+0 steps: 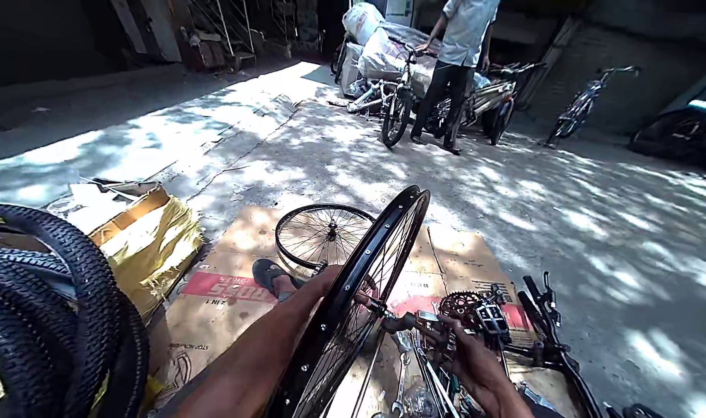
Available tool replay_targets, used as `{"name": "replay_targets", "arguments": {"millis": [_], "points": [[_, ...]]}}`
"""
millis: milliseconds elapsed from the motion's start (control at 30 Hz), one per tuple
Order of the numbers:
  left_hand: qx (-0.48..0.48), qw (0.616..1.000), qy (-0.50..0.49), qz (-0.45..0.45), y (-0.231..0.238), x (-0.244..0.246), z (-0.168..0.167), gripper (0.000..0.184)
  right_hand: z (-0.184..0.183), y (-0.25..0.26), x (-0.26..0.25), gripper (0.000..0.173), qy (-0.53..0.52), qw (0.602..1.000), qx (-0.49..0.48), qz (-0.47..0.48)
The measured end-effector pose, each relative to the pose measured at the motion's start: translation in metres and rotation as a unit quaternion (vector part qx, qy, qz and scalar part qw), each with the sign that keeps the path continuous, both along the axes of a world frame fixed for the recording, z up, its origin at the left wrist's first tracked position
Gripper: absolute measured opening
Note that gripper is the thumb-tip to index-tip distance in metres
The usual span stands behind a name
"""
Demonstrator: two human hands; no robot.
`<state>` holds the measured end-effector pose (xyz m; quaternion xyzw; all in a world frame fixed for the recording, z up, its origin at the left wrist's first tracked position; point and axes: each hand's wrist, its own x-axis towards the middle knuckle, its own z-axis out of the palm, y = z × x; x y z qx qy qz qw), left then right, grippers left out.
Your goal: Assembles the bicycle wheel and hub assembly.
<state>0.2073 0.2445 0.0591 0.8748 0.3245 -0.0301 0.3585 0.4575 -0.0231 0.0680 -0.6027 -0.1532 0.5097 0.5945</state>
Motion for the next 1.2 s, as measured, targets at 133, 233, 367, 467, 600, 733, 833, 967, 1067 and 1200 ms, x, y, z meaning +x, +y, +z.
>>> {"name": "replay_targets", "arguments": {"millis": [133, 233, 367, 467, 600, 733, 833, 967, 1067, 1200], "points": [[-0.002, 0.992, 0.123, 0.006, -0.059, -0.008, 0.110, 0.045, -0.013, 0.007, -0.012, 0.059, 0.070, 0.990, -0.120, 0.023], [-0.010, 0.998, 0.053, 0.010, -0.045, -0.006, 0.070, 0.039, -0.018, -0.001, -0.014, 0.052, 0.004, 0.991, -0.134, -0.007], [-0.054, 0.998, 0.011, 0.028, -0.030, -0.006, 0.049, 0.047, -0.021, -0.003, -0.004, 0.046, 0.049, 0.997, 0.053, -0.021], [-0.054, 0.997, 0.057, 0.023, -0.059, -0.017, 0.095, 0.041, -0.025, -0.003, -0.019, 0.049, 0.047, 0.993, -0.100, -0.026], [-0.045, 0.998, 0.037, 0.027, -0.047, -0.018, 0.084, 0.044, -0.025, -0.006, -0.011, 0.048, 0.047, 0.997, -0.024, -0.051], [-0.037, 0.999, 0.022, 0.030, -0.028, -0.009, 0.048, 0.049, -0.030, -0.001, -0.014, 0.051, 0.039, 0.997, -0.050, -0.041], [-0.045, 0.998, 0.044, 0.017, -0.052, -0.018, 0.092, 0.041, -0.025, -0.004, -0.023, 0.050, -0.026, 0.989, -0.137, -0.045], [-0.008, 0.998, 0.057, -0.004, -0.054, -0.021, 0.098, 0.036, -0.026, -0.003, -0.006, 0.050, 0.071, 0.997, 0.033, -0.019], [-0.004, 0.998, 0.064, -0.013, -0.055, -0.017, 0.097, 0.034, -0.028, 0.001, -0.021, 0.052, 0.009, 0.994, -0.109, -0.025], [-0.049, 0.998, 0.033, 0.023, -0.052, -0.016, 0.097, 0.038, -0.021, -0.003, -0.008, 0.052, 0.026, 0.999, -0.011, -0.018]]}}
